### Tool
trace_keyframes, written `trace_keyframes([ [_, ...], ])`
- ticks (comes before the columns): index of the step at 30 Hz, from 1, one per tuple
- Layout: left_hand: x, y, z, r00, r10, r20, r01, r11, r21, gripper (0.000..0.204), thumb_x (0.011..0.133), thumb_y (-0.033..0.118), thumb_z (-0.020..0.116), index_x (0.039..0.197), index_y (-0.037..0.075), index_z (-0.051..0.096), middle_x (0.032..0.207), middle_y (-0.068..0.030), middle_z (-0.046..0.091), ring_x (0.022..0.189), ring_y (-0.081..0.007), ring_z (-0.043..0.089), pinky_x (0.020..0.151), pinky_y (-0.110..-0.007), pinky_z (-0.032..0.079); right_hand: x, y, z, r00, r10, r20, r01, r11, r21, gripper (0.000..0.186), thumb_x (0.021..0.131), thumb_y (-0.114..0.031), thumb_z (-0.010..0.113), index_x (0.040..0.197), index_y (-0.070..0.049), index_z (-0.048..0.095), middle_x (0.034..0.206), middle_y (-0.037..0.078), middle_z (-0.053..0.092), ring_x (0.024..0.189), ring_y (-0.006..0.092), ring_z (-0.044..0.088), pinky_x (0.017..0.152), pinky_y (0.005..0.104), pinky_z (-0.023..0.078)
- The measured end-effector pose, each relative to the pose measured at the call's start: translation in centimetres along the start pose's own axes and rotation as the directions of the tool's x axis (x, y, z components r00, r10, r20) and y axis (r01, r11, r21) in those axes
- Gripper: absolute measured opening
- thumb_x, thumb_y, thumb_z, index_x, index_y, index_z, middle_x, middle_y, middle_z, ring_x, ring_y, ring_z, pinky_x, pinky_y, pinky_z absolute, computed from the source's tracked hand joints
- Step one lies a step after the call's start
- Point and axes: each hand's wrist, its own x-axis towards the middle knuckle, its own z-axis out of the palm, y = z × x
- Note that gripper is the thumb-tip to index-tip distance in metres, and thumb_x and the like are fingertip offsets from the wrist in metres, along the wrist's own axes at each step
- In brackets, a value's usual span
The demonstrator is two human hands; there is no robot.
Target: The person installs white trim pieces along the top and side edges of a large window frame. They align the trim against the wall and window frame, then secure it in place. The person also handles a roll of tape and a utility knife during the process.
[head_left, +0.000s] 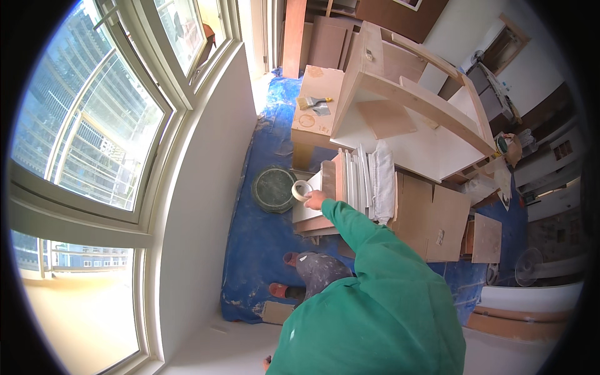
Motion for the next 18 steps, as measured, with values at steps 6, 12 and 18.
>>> trace_keyframes([
  [6,2.6,6.3,0.4,0.993,-0.100,0.066,0.099,0.995,0.015,0.036,0.094,0.028,0.072,0.119,0.003,0.064,0.123,-0.0223,0.066,0.117,-0.0387,0.062,0.102,-0.055,0.043,15.5,-0.8,-9.1,0.954,0.184,-0.239,-0.162,0.981,0.106,0.057,0.083,-0.027,0.070,0.139,-0.016,0.069,0.143,0.015,0.066,0.134,0.0331,0.061,0.115,0.0400,0.048],
  [12,8.9,14.0,-1.5,0.986,-0.120,0.116,0.114,0.992,0.055,0.034,0.093,0.027,0.073,0.115,0.002,0.067,0.117,-0.0218,0.069,0.111,-0.0374,0.065,0.098,-0.051,0.047,28.2,1.4,-16.9,0.851,0.419,-0.318,-0.359,0.904,0.230,0.053,0.086,-0.020,0.065,0.138,-0.009,0.067,0.130,0.027,0.069,0.123,0.0398,0.067,0.107,0.0451,0.053],
  [18,13.9,20.2,-0.8,0.985,-0.102,0.142,0.106,0.994,-0.015,0.032,0.093,0.026,0.075,0.112,0.000,0.069,0.111,-0.0212,0.072,0.106,-0.0361,0.069,0.094,-0.048,0.051,20.2,-8.9,-25.6,0.878,-0.044,-0.477,0.113,0.987,0.117,0.050,0.089,-0.026,0.071,0.137,-0.014,0.067,0.121,0.022,0.074,0.113,0.0396,0.070,0.100,0.0470,0.055],
])
